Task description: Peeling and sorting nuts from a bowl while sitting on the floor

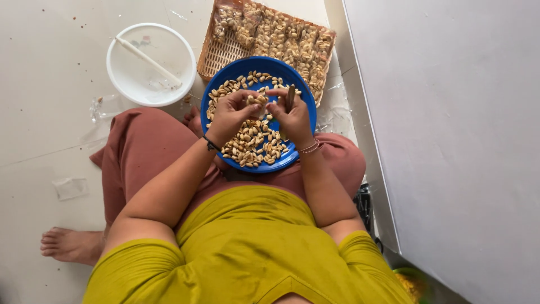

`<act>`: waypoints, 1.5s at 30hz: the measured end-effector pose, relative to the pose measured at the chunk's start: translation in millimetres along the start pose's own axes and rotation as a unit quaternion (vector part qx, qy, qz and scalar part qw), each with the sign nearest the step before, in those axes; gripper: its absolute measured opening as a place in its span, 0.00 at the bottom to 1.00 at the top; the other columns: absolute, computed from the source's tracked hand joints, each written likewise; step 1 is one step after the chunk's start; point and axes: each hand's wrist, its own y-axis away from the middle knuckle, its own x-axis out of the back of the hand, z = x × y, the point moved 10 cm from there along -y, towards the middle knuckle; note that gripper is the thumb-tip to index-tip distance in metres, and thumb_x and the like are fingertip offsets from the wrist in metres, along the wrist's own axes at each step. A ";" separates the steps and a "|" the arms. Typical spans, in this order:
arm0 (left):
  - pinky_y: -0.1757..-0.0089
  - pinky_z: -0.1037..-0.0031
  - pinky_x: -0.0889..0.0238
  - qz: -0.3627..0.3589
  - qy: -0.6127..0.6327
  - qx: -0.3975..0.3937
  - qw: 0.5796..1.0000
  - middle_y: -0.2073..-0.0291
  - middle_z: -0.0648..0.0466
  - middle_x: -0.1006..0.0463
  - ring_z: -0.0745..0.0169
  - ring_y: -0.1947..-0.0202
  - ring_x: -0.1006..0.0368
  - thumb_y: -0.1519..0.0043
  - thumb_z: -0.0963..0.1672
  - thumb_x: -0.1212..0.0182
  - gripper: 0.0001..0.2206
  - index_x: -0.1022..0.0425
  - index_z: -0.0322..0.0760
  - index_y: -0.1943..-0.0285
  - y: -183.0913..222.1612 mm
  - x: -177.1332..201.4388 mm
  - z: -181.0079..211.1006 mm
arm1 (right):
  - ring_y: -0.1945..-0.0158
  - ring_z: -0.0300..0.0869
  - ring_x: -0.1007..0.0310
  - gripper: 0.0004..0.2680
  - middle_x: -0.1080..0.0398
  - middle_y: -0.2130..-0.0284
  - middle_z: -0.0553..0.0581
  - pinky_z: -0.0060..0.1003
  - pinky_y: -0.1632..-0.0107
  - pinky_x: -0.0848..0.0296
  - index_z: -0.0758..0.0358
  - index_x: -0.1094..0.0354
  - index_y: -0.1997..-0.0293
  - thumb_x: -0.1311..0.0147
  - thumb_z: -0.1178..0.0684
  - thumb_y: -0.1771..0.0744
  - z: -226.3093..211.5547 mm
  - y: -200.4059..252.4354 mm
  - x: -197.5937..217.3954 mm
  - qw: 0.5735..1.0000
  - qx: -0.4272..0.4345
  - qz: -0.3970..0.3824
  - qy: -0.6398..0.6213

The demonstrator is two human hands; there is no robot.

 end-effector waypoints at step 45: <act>0.67 0.82 0.30 0.032 -0.089 -0.026 0.995 0.73 0.54 0.24 0.74 0.70 0.29 0.37 0.36 0.34 0.08 0.20 0.30 0.50 -6.5 -14.3 1.8 | 0.77 0.29 0.36 0.02 0.28 0.74 0.50 0.24 0.75 0.38 0.60 0.22 0.62 0.40 0.57 0.32 45.9 -7.3 8.1 0.993 -0.110 -0.009 0.041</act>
